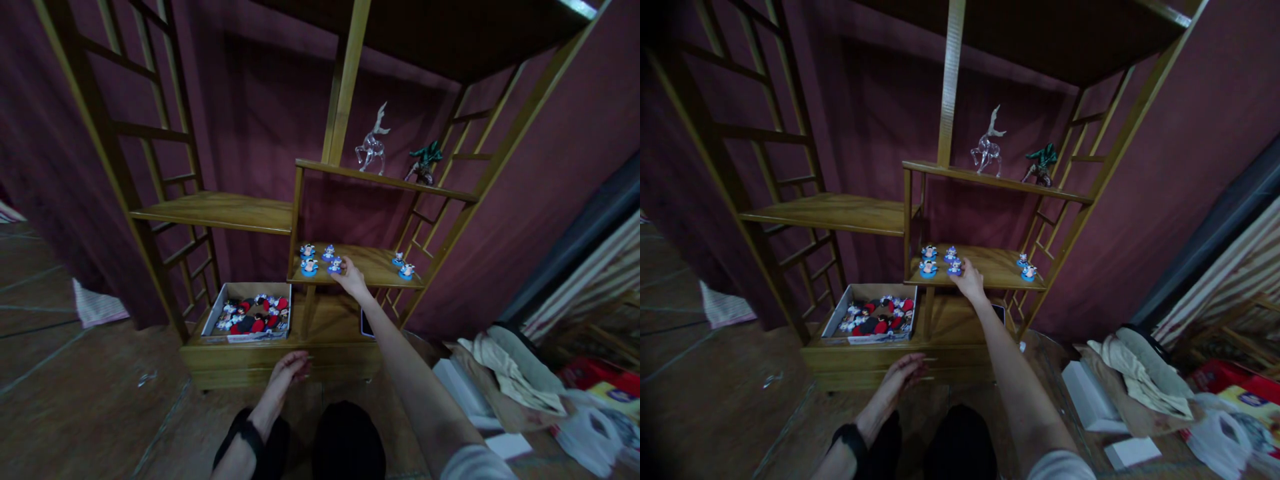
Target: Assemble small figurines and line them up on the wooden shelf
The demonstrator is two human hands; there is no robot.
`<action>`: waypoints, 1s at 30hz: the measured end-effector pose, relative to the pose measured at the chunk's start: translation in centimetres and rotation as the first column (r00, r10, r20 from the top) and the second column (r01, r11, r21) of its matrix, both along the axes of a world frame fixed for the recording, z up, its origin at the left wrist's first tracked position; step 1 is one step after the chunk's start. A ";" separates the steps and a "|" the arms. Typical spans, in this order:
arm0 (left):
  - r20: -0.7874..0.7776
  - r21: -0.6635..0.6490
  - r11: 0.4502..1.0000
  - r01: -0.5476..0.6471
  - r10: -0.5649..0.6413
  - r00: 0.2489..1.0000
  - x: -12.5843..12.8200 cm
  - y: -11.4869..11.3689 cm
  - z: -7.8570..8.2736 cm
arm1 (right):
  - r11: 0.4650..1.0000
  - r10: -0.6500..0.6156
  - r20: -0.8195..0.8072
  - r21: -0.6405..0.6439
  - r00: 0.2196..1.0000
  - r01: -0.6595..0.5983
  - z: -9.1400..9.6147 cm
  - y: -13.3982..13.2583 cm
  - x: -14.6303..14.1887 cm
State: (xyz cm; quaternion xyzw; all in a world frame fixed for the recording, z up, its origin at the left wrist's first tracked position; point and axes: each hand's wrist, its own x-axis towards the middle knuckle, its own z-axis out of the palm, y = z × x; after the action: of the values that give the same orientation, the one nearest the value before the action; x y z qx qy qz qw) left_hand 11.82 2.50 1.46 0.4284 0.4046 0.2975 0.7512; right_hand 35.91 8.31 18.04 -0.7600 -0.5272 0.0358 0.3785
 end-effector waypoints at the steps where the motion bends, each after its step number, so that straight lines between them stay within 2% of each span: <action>1: 0.002 0.003 1.000 0.002 -0.002 1.000 0.0 0.0 0.1 | 1.000 -0.011 0.007 -0.011 1.000 0.011 0.1 0.1 -0.1; 8: 0.023 0.027 1.000 -0.001 0.000 1.000 -0.6 0.2 0.6 | 0.997 -0.076 0.013 -0.006 0.997 0.076 0.0 0.0 -0.8; 18: 0.034 0.040 0.997 -0.070 0.069 0.997 -2.2 0.5 1.2 | 0.995 -0.063 0.023 0.074 0.998 0.061 -0.6 0.1 -0.7; 24: 0.090 -0.006 0.996 -0.084 0.084 0.992 -3.9 0.6 1.0 | 0.994 -0.074 0.023 0.087 0.997 0.071 -0.7 0.0 -1.1; 28: 0.043 -0.004 0.983 -0.185 0.185 0.982 -4.7 0.6 0.8 | 0.990 -0.059 0.004 0.125 0.998 0.058 -0.8 -0.3 -1.3; 30: -0.005 0.010 0.973 -0.231 0.231 0.973 -4.7 0.6 0.8 | 0.979 -0.049 -0.015 0.198 0.999 0.051 -1.0 -0.9 -1.7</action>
State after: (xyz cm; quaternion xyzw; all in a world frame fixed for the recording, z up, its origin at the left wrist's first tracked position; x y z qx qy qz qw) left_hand 7.08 3.08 2.30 0.3826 0.4526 0.3836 0.7083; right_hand 34.25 7.41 17.07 -0.7313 -0.5072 -0.0226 0.4555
